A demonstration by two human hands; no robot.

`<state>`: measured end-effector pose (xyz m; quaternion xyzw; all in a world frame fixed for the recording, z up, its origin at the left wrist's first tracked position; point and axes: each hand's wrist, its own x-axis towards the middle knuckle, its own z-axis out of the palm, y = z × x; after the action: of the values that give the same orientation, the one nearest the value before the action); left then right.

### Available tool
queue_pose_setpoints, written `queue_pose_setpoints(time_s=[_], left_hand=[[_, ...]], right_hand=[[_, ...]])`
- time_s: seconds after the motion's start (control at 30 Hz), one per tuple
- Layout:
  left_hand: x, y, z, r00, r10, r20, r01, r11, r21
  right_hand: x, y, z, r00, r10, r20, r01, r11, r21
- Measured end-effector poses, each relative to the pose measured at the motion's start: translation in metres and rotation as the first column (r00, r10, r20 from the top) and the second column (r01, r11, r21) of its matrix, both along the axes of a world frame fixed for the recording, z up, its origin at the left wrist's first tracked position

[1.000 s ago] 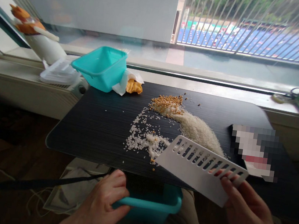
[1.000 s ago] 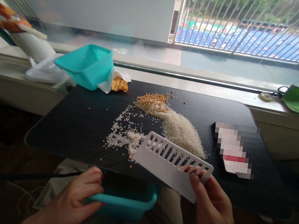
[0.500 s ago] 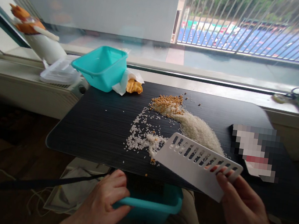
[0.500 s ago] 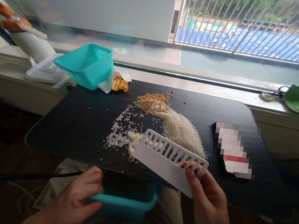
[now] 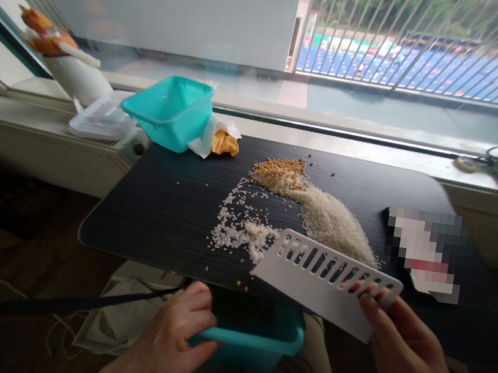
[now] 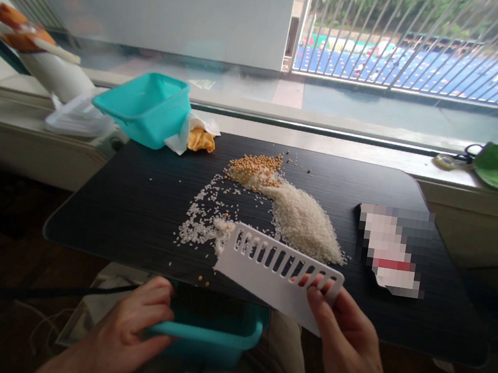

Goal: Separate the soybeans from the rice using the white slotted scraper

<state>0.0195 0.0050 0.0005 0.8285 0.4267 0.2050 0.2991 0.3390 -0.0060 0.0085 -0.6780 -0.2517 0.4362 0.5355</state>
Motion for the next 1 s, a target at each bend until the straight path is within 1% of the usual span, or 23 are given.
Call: queue_pose_setpoints(time_s=[0.07, 0.17, 0.37, 0.53, 0.67, 0.77, 0.9, 1.0], left_hand=[[0.000, -0.001, -0.001, 1.000, 0.002, 0.000, -0.002, 1.000, 0.000], [-0.001, -0.001, -0.002, 1.000, 0.003, 0.004, -0.003, 1.000, 0.008], [-0.002, -0.002, -0.001, 1.000, 0.003, -0.011, -0.003, 1.000, 0.009], [-0.002, -0.002, -0.001, 1.000, 0.005, -0.020, -0.005, 1.000, 0.007], [-0.002, -0.002, -0.001, 1.000, 0.008, -0.016, -0.008, 1.000, 0.014], [-0.001, -0.001, 0.000, 1.000, 0.005, -0.015, -0.005, 1.000, 0.010], [0.000, 0.000, 0.001, 1.000, 0.005, -0.020, -0.004, 1.000, 0.012], [0.000, 0.001, 0.002, 1.000, 0.001, -0.013, -0.001, 0.999, 0.036]], right_hand=[[0.001, -0.003, -0.001, 1.000, 0.013, -0.006, -0.013, 1.000, 0.020], [0.003, -0.004, 0.000, 1.000, -0.014, 0.000, 0.014, 0.999, 0.045], [0.001, 0.002, 0.000, 0.999, -0.034, 0.004, 0.034, 0.999, 0.020], [0.000, 0.002, 0.000, 1.000, -0.018, -0.009, 0.018, 0.999, 0.029], [0.001, 0.003, -0.003, 1.000, -0.011, 0.024, 0.009, 0.998, 0.058], [0.001, 0.004, -0.004, 1.000, 0.012, 0.024, -0.014, 0.999, 0.047], [-0.003, 0.006, 0.002, 0.999, 0.036, -0.002, -0.035, 0.998, 0.042], [-0.006, 0.007, 0.007, 0.999, 0.029, -0.014, -0.028, 0.998, 0.050]])
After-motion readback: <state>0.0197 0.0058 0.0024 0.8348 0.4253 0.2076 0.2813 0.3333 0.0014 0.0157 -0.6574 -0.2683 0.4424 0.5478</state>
